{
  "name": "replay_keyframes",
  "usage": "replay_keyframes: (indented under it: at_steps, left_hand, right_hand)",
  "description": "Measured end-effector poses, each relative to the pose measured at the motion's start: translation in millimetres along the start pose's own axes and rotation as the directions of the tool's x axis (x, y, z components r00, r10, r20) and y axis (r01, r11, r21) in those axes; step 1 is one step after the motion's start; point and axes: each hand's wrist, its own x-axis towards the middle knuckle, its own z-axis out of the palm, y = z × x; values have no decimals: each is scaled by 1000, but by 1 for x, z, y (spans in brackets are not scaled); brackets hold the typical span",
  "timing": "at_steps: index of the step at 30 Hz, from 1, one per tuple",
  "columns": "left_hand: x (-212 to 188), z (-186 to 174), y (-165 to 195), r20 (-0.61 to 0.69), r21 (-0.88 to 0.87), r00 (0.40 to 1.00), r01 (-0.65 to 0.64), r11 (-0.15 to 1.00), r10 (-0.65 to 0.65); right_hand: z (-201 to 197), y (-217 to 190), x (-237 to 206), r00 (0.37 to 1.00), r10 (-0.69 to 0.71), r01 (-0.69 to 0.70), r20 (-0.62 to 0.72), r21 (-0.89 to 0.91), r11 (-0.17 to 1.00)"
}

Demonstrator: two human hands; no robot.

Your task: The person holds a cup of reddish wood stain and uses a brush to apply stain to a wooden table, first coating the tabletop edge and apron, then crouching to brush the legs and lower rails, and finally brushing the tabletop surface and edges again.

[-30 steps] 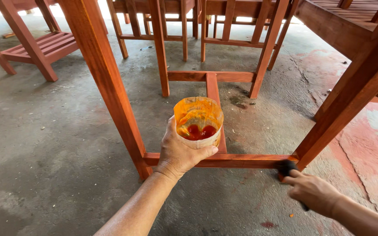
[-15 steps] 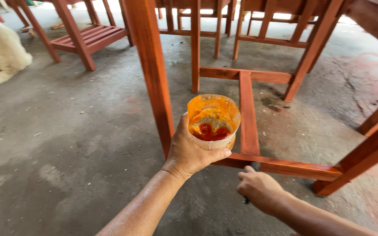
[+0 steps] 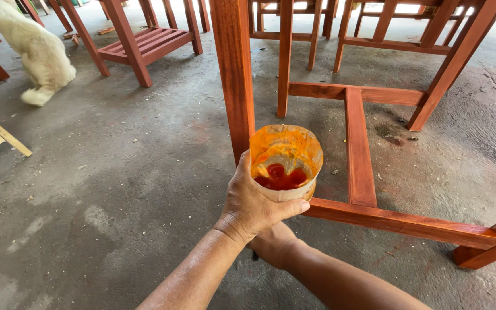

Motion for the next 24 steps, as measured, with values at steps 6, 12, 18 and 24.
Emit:
replay_keyframes:
  at_steps: [6, 12, 18, 24]
  left_hand:
    - [-2, -3, -8, 38, 21, 998, 40, 999, -41]
    - [-3, 0, -6, 33, -29, 995, 99, 995, -98]
    - [1, 18, 0, 10, -38, 996, 93, 995, -93]
    - [-3, 31, 10, 21, -6, 996, 92, 996, -92]
  right_hand:
    - [-9, 0, -1, 975, -15, 29, 223, -60, 998]
    - [-12, 8, -2, 980, 34, -60, 193, 129, 990]
    - [-3, 3, 0, 997, 80, -83, 23, 236, 968]
    - [5, 23, -64, 945, 30, -18, 326, -41, 999]
